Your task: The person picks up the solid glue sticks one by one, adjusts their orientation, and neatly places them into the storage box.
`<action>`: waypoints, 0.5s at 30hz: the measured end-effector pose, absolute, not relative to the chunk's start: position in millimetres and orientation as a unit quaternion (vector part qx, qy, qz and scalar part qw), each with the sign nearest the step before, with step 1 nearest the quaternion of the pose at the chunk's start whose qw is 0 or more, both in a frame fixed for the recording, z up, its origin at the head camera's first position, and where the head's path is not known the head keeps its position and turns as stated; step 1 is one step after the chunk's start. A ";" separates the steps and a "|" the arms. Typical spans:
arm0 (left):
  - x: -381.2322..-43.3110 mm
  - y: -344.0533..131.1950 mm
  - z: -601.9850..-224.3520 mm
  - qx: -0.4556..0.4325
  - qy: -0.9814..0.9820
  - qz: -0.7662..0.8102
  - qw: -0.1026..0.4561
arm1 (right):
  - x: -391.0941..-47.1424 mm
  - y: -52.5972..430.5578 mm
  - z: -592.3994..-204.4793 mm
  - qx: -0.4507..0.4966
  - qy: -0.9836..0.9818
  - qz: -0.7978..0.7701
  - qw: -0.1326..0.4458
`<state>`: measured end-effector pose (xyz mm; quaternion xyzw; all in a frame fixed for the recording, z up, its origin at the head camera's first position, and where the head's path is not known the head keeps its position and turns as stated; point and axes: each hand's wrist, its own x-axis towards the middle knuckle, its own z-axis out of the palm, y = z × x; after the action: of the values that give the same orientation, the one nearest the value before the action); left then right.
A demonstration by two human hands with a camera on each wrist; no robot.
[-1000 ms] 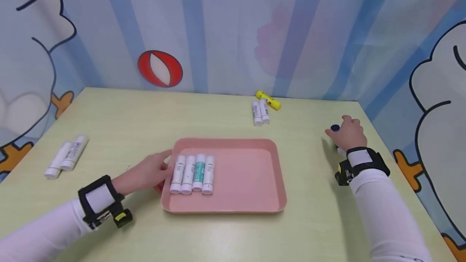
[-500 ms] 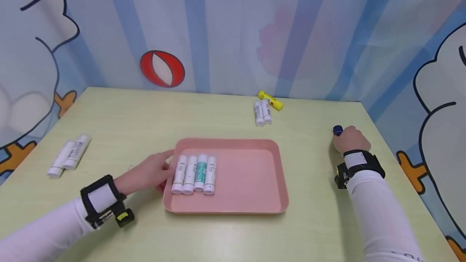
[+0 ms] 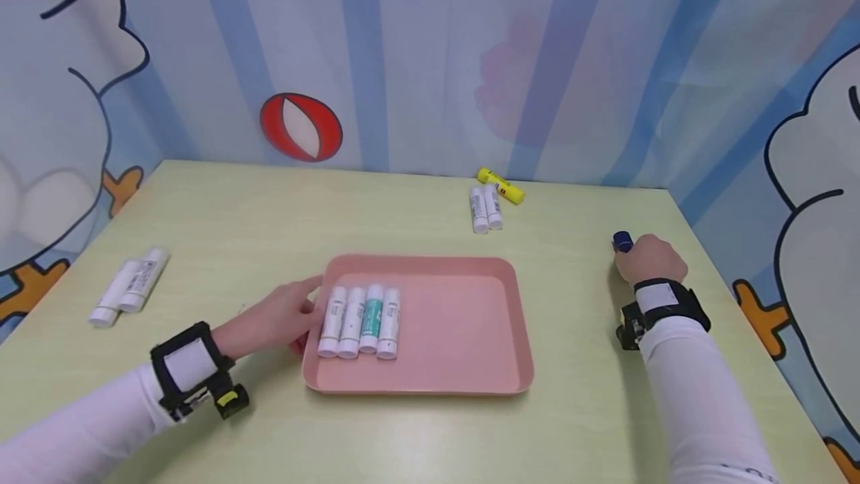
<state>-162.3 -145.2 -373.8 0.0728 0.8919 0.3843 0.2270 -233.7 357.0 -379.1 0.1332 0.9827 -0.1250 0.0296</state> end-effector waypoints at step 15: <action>-163.1 -145.6 -374.0 0.082 0.891 0.385 0.225 | -229.3 263.0 -332.0 -0.011 0.978 -0.207 -0.011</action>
<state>-163.1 -145.6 -374.0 0.0819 0.8911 0.3854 0.2250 -229.3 263.0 -332.0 -0.0114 0.9782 -0.2069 -0.0111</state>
